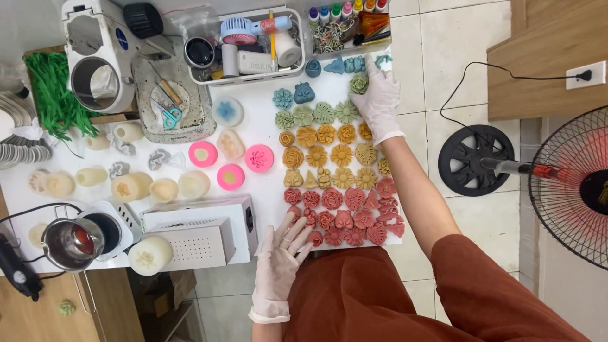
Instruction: The recorder is removing small flower-shaped wax pieces from silicone molds.
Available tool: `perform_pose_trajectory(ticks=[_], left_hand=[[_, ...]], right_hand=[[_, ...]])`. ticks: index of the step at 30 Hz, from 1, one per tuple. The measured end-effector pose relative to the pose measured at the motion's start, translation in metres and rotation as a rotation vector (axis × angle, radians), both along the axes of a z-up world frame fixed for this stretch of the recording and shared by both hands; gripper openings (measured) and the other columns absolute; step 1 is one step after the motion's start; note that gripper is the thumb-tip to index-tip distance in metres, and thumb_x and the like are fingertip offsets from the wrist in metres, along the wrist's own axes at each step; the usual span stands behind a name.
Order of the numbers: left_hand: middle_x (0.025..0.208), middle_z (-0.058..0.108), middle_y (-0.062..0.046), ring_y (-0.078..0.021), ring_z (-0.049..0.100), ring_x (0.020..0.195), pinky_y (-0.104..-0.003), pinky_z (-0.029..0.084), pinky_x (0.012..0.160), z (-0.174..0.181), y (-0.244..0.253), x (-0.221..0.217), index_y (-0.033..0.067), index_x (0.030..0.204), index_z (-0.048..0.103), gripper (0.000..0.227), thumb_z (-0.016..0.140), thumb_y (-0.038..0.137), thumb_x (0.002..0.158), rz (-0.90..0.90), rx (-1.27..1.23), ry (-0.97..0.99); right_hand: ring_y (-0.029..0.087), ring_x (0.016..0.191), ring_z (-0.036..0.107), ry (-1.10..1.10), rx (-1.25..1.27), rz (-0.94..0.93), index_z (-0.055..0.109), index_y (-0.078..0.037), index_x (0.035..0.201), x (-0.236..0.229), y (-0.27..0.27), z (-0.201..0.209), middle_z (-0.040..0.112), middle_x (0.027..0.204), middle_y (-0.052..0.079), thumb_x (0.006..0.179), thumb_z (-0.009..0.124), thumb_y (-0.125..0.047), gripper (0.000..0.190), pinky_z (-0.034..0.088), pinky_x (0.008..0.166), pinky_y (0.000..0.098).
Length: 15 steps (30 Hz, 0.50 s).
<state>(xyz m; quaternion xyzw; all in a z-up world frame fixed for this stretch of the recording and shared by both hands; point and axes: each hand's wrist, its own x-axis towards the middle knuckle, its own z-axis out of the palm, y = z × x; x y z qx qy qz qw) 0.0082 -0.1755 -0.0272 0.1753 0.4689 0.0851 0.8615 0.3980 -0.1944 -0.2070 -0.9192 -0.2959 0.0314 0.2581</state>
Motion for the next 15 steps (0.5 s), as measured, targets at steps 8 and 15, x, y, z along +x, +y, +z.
perform_pose_trajectory(ticks=[8, 15], left_hand=[[0.152, 0.051, -0.021, -0.0306, 0.051, 0.138, -0.044, 0.042, 0.111, 0.016, -0.001, 0.012, -0.0003, 0.153, 0.042, 0.075, 0.043, 0.053, 0.1, 0.044, 0.047, 0.008], [0.154, 0.05, -0.02, -0.0309, 0.049, 0.14, -0.046, 0.04, 0.112, 0.013, 0.004, 0.007, 0.0018, 0.153, 0.041, 0.074, 0.043, 0.053, 0.099, 0.041, 0.048, 0.045]], right_hand=[[0.03, 0.112, 0.056, 0.218, -0.086, -0.009, 0.035, -0.014, 0.159, 0.011, -0.016, 0.024, 0.07, 0.122, 0.004, 0.065, 0.095, -0.031, 0.112, 0.04, 0.099, 0.0459], [0.026, 0.119, 0.06, 0.2, 0.066, -0.017, 0.064, -0.024, 0.147, 0.04, -0.075, 0.055, 0.067, 0.137, 0.003, 0.089, 0.085, -0.026, 0.061, 0.046, 0.112, 0.0404]])
